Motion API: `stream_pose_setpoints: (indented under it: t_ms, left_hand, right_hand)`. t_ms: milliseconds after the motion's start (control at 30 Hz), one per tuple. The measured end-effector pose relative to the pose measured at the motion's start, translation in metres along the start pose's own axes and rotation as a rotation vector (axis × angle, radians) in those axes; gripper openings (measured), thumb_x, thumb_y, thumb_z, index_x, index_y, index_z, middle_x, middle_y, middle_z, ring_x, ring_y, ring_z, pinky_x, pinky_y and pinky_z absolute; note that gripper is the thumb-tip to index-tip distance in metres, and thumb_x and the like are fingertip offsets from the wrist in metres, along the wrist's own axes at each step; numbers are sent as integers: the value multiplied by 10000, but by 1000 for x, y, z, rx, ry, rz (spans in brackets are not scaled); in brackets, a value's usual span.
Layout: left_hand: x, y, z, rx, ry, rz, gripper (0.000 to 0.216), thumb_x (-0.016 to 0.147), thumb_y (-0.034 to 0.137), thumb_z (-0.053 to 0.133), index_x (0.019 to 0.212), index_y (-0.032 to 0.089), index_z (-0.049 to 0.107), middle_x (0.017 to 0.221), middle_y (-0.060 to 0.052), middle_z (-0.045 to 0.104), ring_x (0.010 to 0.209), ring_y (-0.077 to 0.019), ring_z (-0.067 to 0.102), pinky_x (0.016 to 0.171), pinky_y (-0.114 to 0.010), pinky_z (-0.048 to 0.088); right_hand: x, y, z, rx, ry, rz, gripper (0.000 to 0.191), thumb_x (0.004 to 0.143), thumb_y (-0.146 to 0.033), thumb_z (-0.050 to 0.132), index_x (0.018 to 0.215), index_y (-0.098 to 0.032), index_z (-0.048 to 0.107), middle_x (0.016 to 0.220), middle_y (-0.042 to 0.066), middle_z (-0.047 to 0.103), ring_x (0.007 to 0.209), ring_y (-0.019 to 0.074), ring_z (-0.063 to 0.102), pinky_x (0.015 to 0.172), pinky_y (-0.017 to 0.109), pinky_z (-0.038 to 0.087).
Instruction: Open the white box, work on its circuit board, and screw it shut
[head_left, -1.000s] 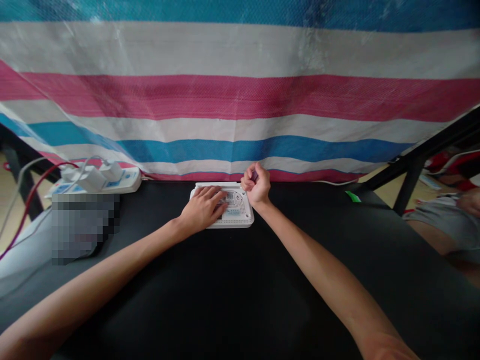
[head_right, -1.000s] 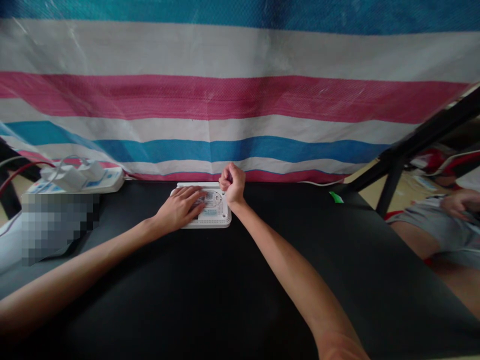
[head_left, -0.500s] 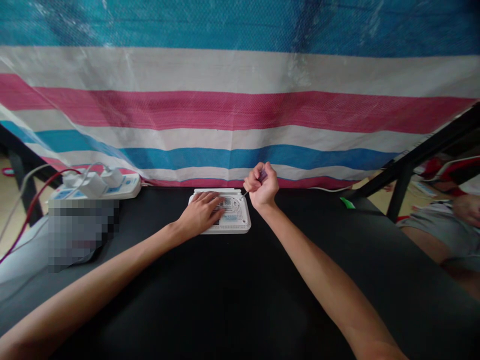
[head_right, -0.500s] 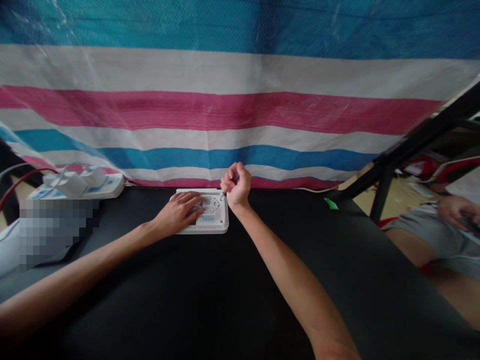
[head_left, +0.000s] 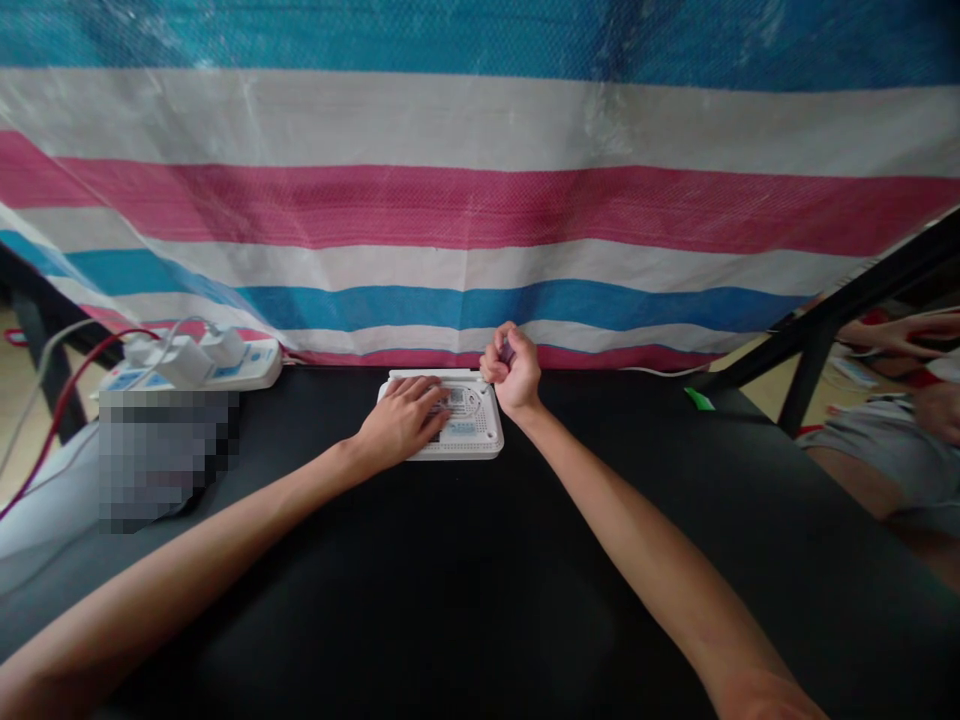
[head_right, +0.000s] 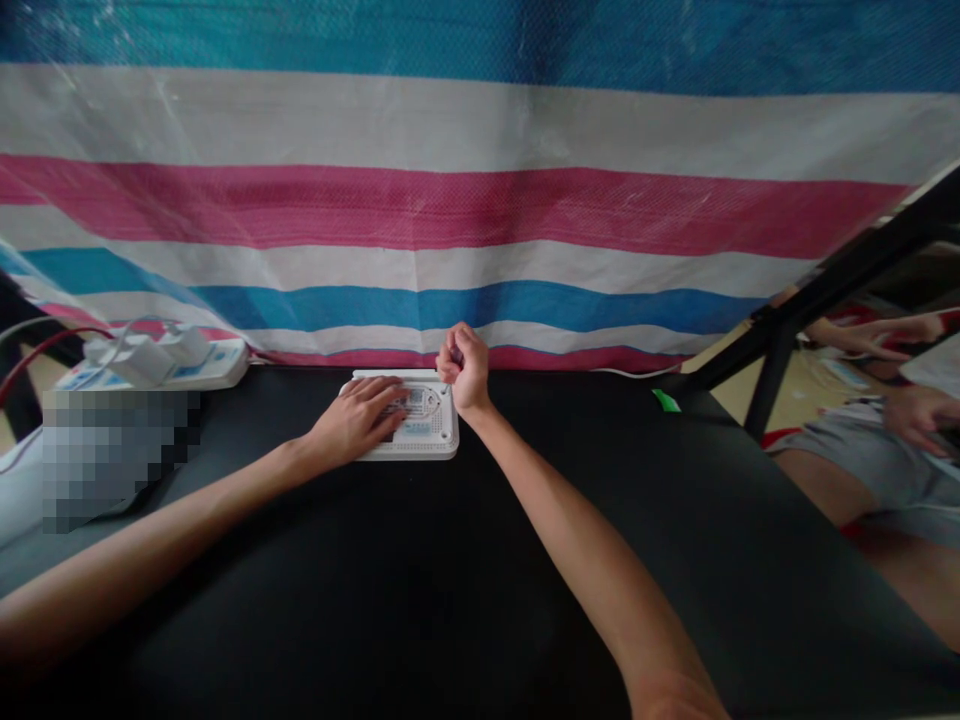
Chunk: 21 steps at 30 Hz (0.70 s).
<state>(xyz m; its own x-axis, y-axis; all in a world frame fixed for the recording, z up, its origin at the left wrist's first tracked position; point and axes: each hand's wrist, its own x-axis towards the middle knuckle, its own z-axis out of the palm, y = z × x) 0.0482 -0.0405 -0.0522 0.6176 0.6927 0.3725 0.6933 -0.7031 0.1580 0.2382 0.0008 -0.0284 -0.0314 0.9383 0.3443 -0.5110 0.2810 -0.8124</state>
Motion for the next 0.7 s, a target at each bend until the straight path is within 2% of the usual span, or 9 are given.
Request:
stream_pose_setpoints:
  t_ms: [167,333,467,600,700]
  left_hand:
    - [0,0,1,16,5,-1,342,1009,374,436,1221,161,600,1301,-131,613,1155,-282,597,988,-463,453]
    - [-1,0,1,14,10,6,332,1005,370,445,1214,166,603,1290,-129,616,1149,-281,601,980,-465,459]
    - [-1,0,2,24,8,11,335,1006,365,445,1224,165,600,1298,-134,612,1169,-289,589,981,-475,459]
    - [-1,0,2,41,3,11,339,1005,368,448,1226,161,599,1305,-136,611,1175,-295,585,980,-476,460]
    - [0,0,1,35,5,8,340,1006,370,444,1218,157,603,1297,-134,616,1160,-289,594,983,-466,458]
  right_hand:
    - [-2,7,-1,-31,-8,13,429,768,-582,650,745,-257,371,418,-129,341,337,63,189,352,183,124]
    - [0,6,1,-56,60,-60,467,752,-604,678,692,-243,388,446,-95,415,349,72,317,357,196,213]
    - [3,6,0,-54,90,-47,505,744,-660,656,622,-229,424,458,-52,451,381,92,408,371,219,268]
    - [2,6,3,-66,84,3,525,771,-723,584,656,-233,437,417,-90,338,340,69,262,362,220,178]
    - [-2,5,5,-63,59,5,484,753,-676,646,760,-253,411,448,-119,313,358,66,203,377,208,136]
